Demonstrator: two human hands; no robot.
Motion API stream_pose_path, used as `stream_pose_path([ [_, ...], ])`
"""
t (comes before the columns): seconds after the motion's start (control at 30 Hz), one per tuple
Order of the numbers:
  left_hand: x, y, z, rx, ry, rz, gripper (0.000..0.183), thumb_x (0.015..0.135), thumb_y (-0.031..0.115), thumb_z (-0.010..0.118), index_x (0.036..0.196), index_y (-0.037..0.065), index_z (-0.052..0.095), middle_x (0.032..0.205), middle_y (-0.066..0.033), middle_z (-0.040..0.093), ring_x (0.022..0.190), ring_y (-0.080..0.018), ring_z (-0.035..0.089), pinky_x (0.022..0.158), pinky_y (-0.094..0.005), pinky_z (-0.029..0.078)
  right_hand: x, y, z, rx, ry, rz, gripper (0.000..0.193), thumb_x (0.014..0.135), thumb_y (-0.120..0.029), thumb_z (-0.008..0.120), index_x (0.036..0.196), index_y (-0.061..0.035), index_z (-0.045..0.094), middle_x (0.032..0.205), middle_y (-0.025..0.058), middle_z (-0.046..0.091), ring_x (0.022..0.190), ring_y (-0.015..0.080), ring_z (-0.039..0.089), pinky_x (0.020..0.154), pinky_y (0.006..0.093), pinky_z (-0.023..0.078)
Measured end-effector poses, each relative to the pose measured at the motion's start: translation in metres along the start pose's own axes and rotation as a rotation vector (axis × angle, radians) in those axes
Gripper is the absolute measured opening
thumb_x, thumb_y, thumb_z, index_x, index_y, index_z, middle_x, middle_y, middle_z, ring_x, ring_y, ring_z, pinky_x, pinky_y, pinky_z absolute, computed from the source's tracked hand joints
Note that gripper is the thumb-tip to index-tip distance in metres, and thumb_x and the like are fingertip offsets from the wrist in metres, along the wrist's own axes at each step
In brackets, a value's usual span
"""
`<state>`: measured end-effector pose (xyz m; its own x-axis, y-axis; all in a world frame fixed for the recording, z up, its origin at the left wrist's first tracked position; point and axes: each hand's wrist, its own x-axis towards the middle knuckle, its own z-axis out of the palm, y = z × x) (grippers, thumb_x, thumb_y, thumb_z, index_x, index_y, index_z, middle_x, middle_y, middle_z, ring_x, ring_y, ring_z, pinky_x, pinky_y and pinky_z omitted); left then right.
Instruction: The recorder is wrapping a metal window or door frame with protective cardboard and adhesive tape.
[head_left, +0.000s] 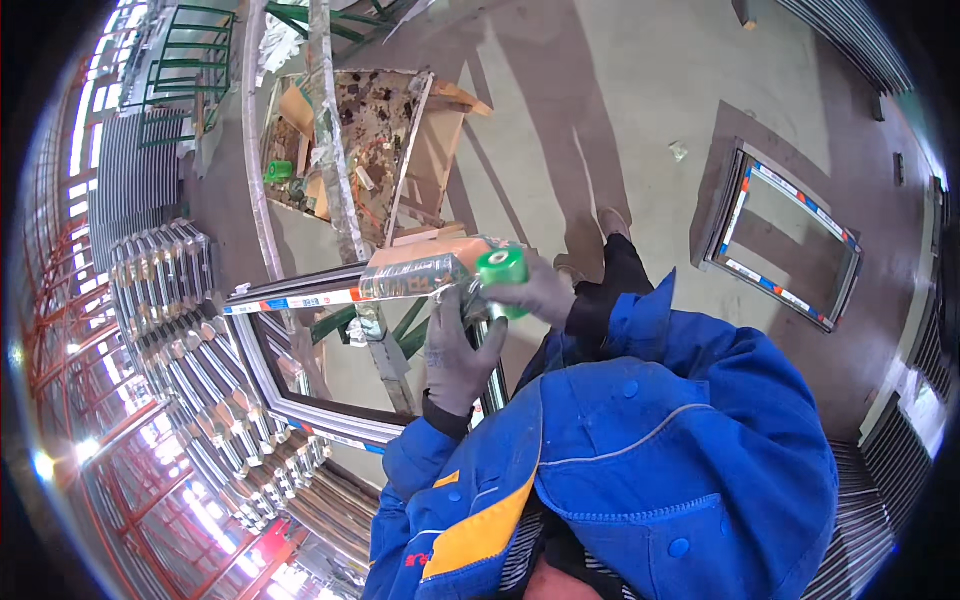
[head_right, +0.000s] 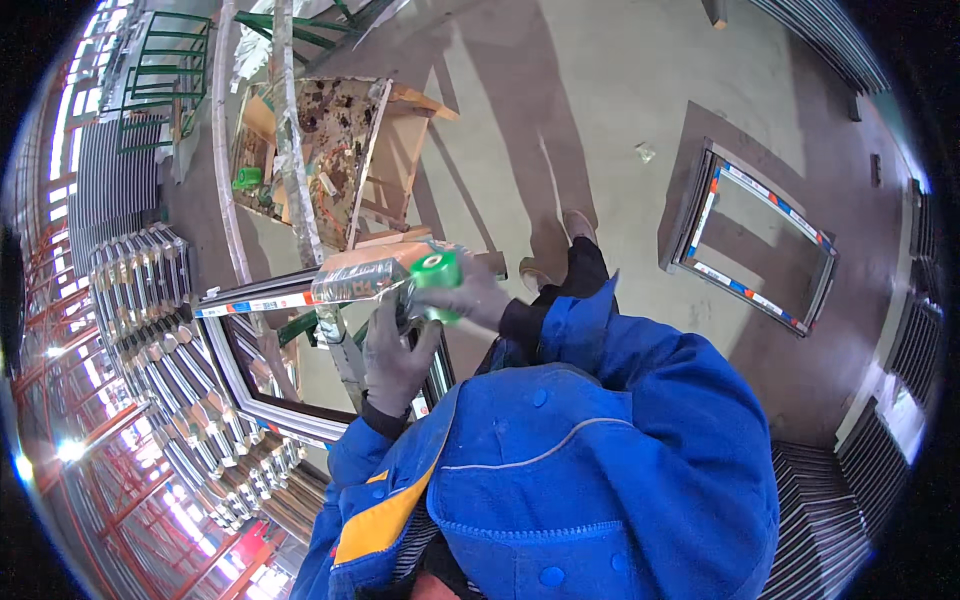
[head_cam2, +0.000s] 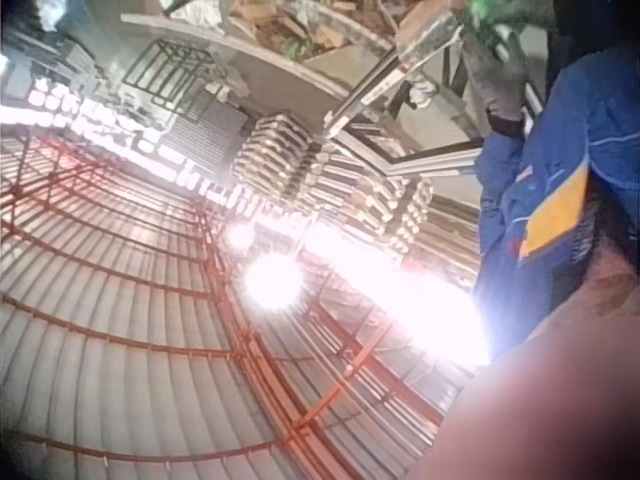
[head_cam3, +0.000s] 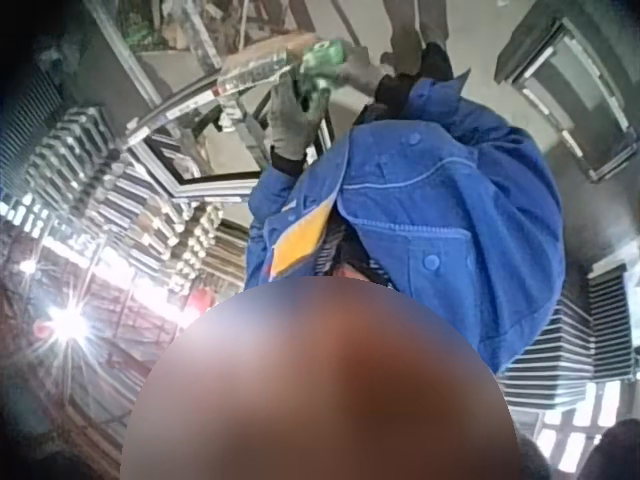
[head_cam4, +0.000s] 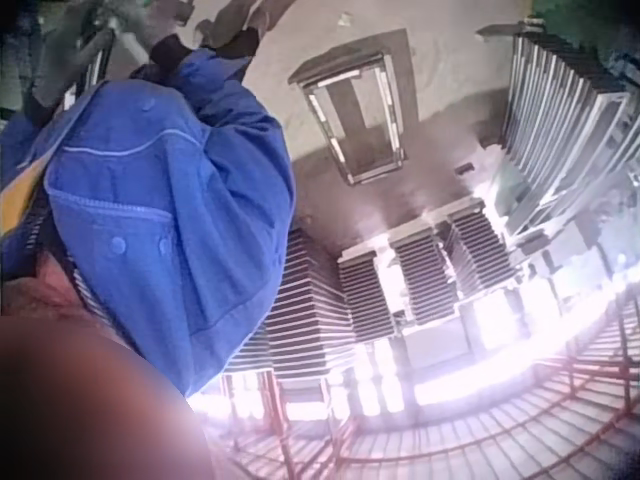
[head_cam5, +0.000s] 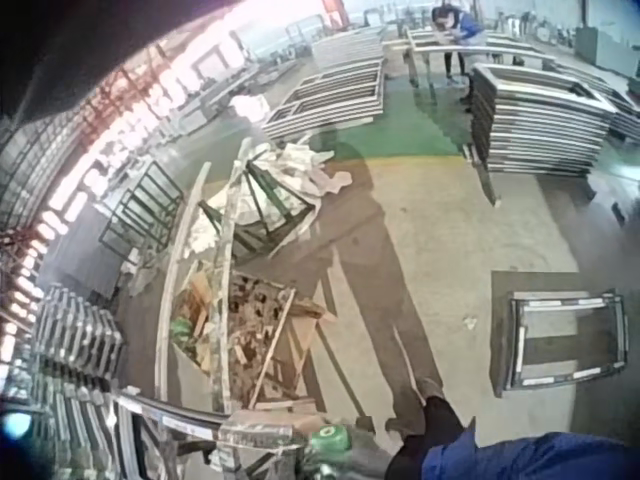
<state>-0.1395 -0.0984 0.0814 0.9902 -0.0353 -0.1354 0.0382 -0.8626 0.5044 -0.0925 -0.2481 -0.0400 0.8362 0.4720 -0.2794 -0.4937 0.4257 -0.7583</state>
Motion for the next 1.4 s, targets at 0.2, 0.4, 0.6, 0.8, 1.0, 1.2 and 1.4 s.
stream_pose_path([
  [0.2,-0.02,-0.055,0.001,0.02,0.116,-0.033,0.035,0.091,0.013,0.071,0.122,-0.001,0.065,0.104,-0.0181,0.069,0.097,-0.0327,0.067,0.085,-0.0416,0.054,0.038,0.023,-0.066,-0.374,0.213,0.103,0.08,0.071,-0.041,0.094,0.127,0.003,0.059,0.11,0.0131,0.072,0.102,0.0221,0.07,0.091,0.0372,0.057],
  [0.4,-0.017,-0.129,0.015,-0.23,0.074,-0.316,0.032,0.102,0.024,0.057,0.123,0.001,0.065,0.11,-0.0144,0.07,0.095,-0.0287,0.067,0.085,-0.0374,0.054,0.053,0.074,-0.068,-0.219,0.21,0.308,0.077,0.077,-0.038,0.093,0.133,-0.0011,0.055,0.117,0.0112,0.069,0.106,0.0189,0.068,0.091,0.0339,0.057],
  [0.6,0.158,0.006,0.034,0.639,-1.089,-0.372,0.053,0.097,0.032,0.064,0.142,0.006,0.056,0.139,-0.0176,0.059,0.125,-0.0284,0.06,0.104,-0.0385,0.05,0.058,0.156,-0.065,-0.165,0.129,0.301,0.089,0.079,-0.047,0.089,0.145,-0.0026,0.047,0.124,0.0143,0.066,0.112,0.0221,0.066,0.095,0.0355,0.055],
  [0.8,0.051,-0.235,0.175,0.16,-0.722,-0.258,0.051,0.102,0.031,0.061,0.146,0.006,0.053,0.144,-0.0154,0.056,0.127,-0.0257,0.058,0.103,-0.036,0.05,0.05,0.196,-0.044,-0.368,0.19,0.07,0.091,0.096,-0.047,0.07,0.161,-0.0028,0.024,0.147,0.0272,0.052,0.136,0.0377,0.054,0.111,0.0417,0.045],
  [1.0,-0.063,-0.359,0.23,-0.127,-0.538,-0.247,0.051,0.105,0.03,0.054,0.149,0.006,0.048,0.145,-0.0173,0.053,0.13,-0.0309,0.056,0.107,-0.0436,0.047,0.054,0.22,-0.018,-0.393,0.289,0.042,0.061,0.105,-0.025,0.055,0.159,-0.0053,0.034,0.149,0.0268,0.052,0.139,0.0429,0.05,0.113,0.0429,0.043],
  [1.2,-0.133,-0.453,0.27,-0.381,-0.247,-0.245,0.05,0.108,0.03,0.048,0.153,0.006,0.043,0.147,-0.0193,0.05,0.132,-0.0361,0.053,0.11,-0.0512,0.045,0.069,0.215,-0.017,-0.524,0.072,-0.084,0.041,0.097,-0.013,0.059,0.137,-0.0063,0.059,0.135,0.0246,0.061,0.125,0.044,0.058,0.103,0.0443,0.049],
  [1.4,-0.075,-0.304,0.108,-0.226,-0.229,-0.192,0.055,0.098,0.026,0.065,0.144,0.0,0.05,0.141,-0.0231,0.057,0.129,-0.0394,0.058,0.103,-0.0531,0.052,0.058,0.192,-0.065,-0.76,-0.209,0.184,0.032,0.096,-0.027,0.067,0.112,0.0013,0.069,0.104,0.0211,0.074,0.096,0.0331,0.07,0.088,0.0432,0.053],
])
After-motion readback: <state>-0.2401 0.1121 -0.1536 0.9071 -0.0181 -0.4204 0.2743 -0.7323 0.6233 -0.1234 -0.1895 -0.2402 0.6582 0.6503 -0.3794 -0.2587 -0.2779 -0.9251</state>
